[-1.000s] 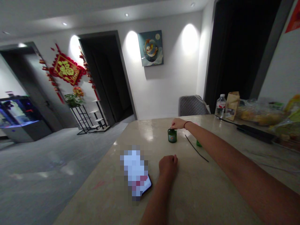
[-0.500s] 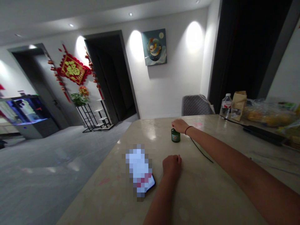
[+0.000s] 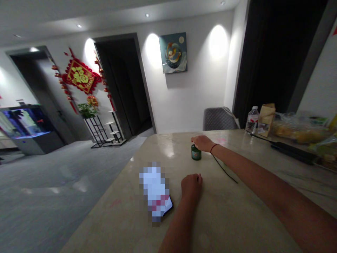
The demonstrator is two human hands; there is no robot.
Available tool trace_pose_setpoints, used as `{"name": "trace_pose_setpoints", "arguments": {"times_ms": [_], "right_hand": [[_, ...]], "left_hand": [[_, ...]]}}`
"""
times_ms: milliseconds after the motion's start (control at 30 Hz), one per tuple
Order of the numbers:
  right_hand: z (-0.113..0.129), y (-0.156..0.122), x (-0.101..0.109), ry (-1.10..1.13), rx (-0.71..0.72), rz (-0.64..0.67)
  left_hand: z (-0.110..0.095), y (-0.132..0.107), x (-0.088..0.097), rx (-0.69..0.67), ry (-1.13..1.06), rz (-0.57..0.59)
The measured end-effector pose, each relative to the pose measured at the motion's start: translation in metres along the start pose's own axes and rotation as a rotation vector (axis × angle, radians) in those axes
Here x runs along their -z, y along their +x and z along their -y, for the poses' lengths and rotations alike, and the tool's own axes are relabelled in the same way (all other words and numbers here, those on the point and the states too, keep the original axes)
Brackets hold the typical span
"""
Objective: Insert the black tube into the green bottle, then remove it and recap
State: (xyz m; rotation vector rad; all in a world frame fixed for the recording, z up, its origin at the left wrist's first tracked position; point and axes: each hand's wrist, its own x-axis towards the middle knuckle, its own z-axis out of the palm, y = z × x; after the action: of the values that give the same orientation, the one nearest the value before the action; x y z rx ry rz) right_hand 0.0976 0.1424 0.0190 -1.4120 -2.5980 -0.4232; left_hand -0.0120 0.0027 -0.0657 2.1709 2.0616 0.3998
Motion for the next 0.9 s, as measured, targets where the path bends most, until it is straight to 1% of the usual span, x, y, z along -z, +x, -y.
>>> {"name": "trace_pose_setpoints", "arguments": {"times_ms": [100,267,333,500,633,800,900], "right_hand": [[-0.001,-0.002,-0.003,-0.005,-0.017,-0.017],[-0.005,-0.001,-0.005,0.125,-0.096,-0.05],[-0.007,0.003,-0.003,0.154,-0.109,-0.024],[-0.008,0.016,0.006,0.083,-0.023,0.09],[-0.003,0.023,0.011,0.058,0.0,0.133],[-0.005,0.028,0.009,0.063,-0.013,0.191],[-0.009,0.028,0.005,0.077,-0.034,0.184]], "left_hand": [[0.0,0.0,0.0,-0.001,-0.005,-0.016],[0.002,0.001,-0.002,-0.004,-0.013,-0.015],[0.002,0.001,-0.002,-0.006,-0.015,-0.015],[0.004,0.001,-0.004,-0.01,-0.013,-0.019],[0.004,0.002,-0.004,-0.009,-0.017,-0.008],[0.003,0.002,-0.002,0.004,-0.023,0.018],[0.002,0.002,-0.002,0.001,-0.027,0.019]]}}
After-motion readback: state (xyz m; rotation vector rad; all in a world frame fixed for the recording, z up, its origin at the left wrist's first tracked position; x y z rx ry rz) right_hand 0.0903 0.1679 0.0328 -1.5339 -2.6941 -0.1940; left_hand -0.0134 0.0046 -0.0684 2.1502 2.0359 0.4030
